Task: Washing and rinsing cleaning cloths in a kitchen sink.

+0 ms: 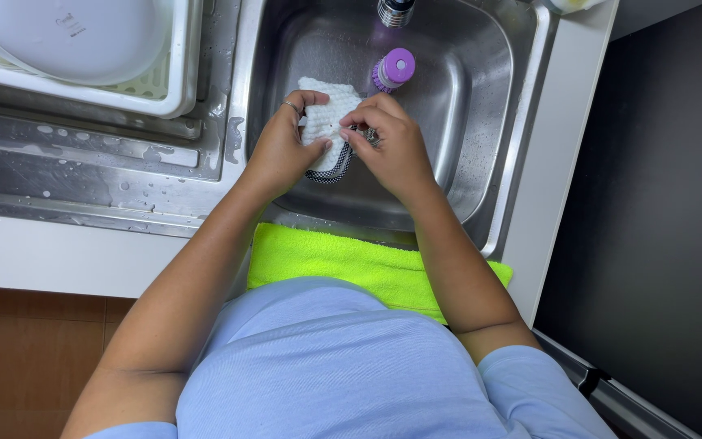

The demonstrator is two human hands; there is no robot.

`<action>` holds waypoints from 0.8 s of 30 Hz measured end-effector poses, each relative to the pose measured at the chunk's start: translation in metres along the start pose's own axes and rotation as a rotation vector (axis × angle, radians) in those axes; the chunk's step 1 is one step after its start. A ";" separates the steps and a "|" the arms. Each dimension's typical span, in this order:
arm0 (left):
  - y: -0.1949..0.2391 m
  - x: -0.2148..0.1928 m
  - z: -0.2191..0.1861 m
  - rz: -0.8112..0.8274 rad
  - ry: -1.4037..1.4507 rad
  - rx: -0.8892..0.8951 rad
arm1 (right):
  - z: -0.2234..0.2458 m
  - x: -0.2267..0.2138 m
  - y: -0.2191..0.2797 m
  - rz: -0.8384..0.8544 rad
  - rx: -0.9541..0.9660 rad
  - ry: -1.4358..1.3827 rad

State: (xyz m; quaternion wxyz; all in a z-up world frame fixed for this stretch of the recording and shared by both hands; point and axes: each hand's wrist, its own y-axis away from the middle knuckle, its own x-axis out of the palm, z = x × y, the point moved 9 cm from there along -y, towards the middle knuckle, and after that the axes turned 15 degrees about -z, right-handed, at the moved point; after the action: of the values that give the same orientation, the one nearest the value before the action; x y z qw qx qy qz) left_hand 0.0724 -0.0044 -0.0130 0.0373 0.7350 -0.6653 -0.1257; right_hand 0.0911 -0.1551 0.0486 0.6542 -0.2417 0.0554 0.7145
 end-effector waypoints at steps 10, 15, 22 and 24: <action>-0.004 0.007 -0.024 -0.142 -0.260 0.313 | -0.006 0.019 -0.011 -0.015 -0.117 0.326; -0.012 0.007 -0.024 -0.229 -0.216 0.258 | -0.001 0.017 -0.024 -0.047 -0.255 0.407; -0.023 0.006 0.001 -0.244 -0.024 0.240 | -0.065 0.007 -0.024 -0.050 0.020 0.187; -0.030 0.006 0.003 -0.219 0.138 0.307 | -0.092 0.008 -0.019 -0.080 0.037 0.153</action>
State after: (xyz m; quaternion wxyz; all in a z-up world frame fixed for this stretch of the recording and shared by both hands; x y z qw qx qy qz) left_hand 0.1017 -0.0067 -0.0236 -0.0436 0.8070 -0.5885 0.0245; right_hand 0.1346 -0.1814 -0.0306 0.6805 -0.2853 0.1086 0.6661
